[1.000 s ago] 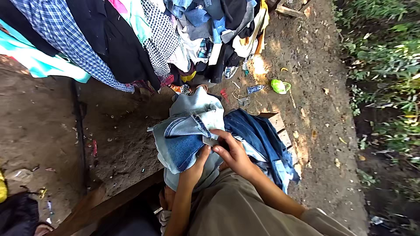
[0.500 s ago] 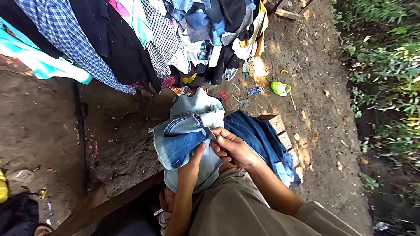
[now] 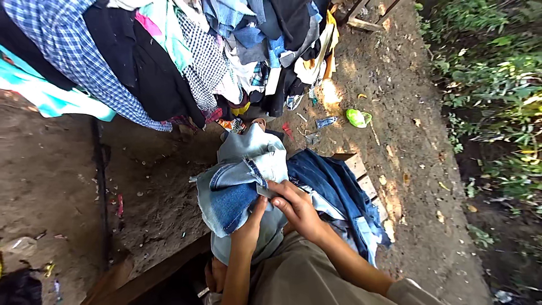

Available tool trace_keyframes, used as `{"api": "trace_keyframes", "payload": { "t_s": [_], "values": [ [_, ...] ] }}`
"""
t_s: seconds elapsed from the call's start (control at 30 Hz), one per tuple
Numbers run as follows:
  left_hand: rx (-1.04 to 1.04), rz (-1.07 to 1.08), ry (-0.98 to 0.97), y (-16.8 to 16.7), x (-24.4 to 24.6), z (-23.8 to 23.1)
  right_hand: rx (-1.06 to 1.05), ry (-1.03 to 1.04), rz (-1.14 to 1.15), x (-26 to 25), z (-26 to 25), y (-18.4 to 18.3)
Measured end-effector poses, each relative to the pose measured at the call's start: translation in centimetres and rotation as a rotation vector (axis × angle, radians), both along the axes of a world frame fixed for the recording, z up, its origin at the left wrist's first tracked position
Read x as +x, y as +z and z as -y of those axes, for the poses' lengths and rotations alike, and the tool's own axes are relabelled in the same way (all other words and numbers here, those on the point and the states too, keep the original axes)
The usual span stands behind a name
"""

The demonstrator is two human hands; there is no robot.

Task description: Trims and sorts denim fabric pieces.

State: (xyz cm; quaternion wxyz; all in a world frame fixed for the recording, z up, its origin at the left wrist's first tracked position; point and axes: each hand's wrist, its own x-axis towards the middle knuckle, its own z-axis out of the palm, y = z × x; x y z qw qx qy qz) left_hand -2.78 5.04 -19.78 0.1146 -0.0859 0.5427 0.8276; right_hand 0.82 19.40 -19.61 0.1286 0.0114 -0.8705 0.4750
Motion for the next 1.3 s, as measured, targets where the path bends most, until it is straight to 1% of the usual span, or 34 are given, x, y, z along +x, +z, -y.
{"api": "trace_keyframes", "payload": {
  "t_s": [0.03,0.1,0.17,0.27,0.3,0.37,0.4,0.43,0.47,0.5,0.53,0.6,0.67,0.73,0.77,0.8,0.83,0.9,0.93,0.97,1.0,1.07,1.23,1.3],
  "values": [
    [-0.005,-0.022,0.001,-0.1,-0.2,0.0,-0.105,0.006,0.003,-0.3,0.1,0.1],
    [-0.013,-0.028,0.006,-0.3,-0.4,0.2,-0.465,0.033,0.101,-0.7,0.5,0.7],
    [-0.002,0.013,0.008,-0.3,-0.5,0.4,-0.837,0.052,0.301,-1.0,0.5,1.8],
    [0.036,0.092,0.018,-0.4,-0.3,0.3,-1.204,0.190,0.586,-1.2,-1.1,2.5],
    [0.041,0.115,0.025,-0.3,-0.2,0.2,-1.320,0.242,0.617,-1.1,-1.8,2.4],
    [0.034,0.160,0.050,0.0,-0.3,0.0,-1.577,0.345,0.551,-0.5,-3.2,1.8],
    [0.022,0.178,0.064,0.3,-0.4,-0.1,-1.681,0.342,0.493,-0.2,-3.7,1.8],
    [0.011,0.186,0.077,0.5,-0.5,-0.2,-1.743,0.295,0.449,0.0,-4.1,1.8],
    [0.007,0.180,0.082,0.7,-0.5,-0.2,-1.760,0.211,0.431,0.4,-4.5,1.9],
    [0.005,0.161,0.078,0.9,-0.5,-0.2,-1.711,0.119,0.444,0.7,-4.8,1.9],
    [0.002,0.131,0.071,1.1,-0.4,-0.2,-1.566,0.032,0.479,1.1,-5.0,2.0],
    [-0.010,0.078,0.053,1.3,-0.5,-0.4,-1.176,-0.087,0.520,1.8,-4.7,1.9],
    [-0.011,0.063,0.043,1.2,-0.5,-0.6,-0.758,-0.070,0.459,2.4,-4.1,1.7],
    [0.005,0.065,0.052,1.1,-0.4,-0.7,-0.340,0.002,0.326,2.4,-3.5,1.7],
    [0.007,0.069,0.046,1.1,-0.3,-0.7,-0.208,0.023,0.267,2.1,-3.1,1.8],
    [0.002,0.080,0.036,1.3,-0.3,-0.6,-0.127,0.040,0.222,1.7,-2.8,1.9],
    [-0.008,0.098,0.029,1.7,-0.2,-0.6,-0.071,0.059,0.191,1.3,-2.6,1.9],
    [-0.070,0.152,0.014,4.2,0.0,-0.7,0.046,0.078,0.116,0.7,-2.3,1.5],
    [-0.091,0.155,0.013,4.8,0.1,-0.6,0.110,0.079,0.054,0.3,-2.2,1.1],
    [-0.071,0.112,0.007,4.4,0.1,-0.3,0.153,0.086,-0.003,0.0,-2.3,0.8],
    [-0.026,0.046,-0.008,2.9,0.2,0.1,0.165,0.100,-0.034,-0.3,-2.4,0.6],
    [0.001,-0.023,-0.031,1.4,0.4,0.5,0.142,0.117,-0.067,-0.7,-2.5,0.2],
    [-0.023,-0.035,-0.020,0.9,0.3,0.6,0.102,0.058,-0.061,-0.4,-1.3,-0.7],
    [-0.027,-0.040,-0.010,0.4,0.4,0.8,0.141,0.020,-0.069,-0.5,-0.7,-0.7]
  ]
}}
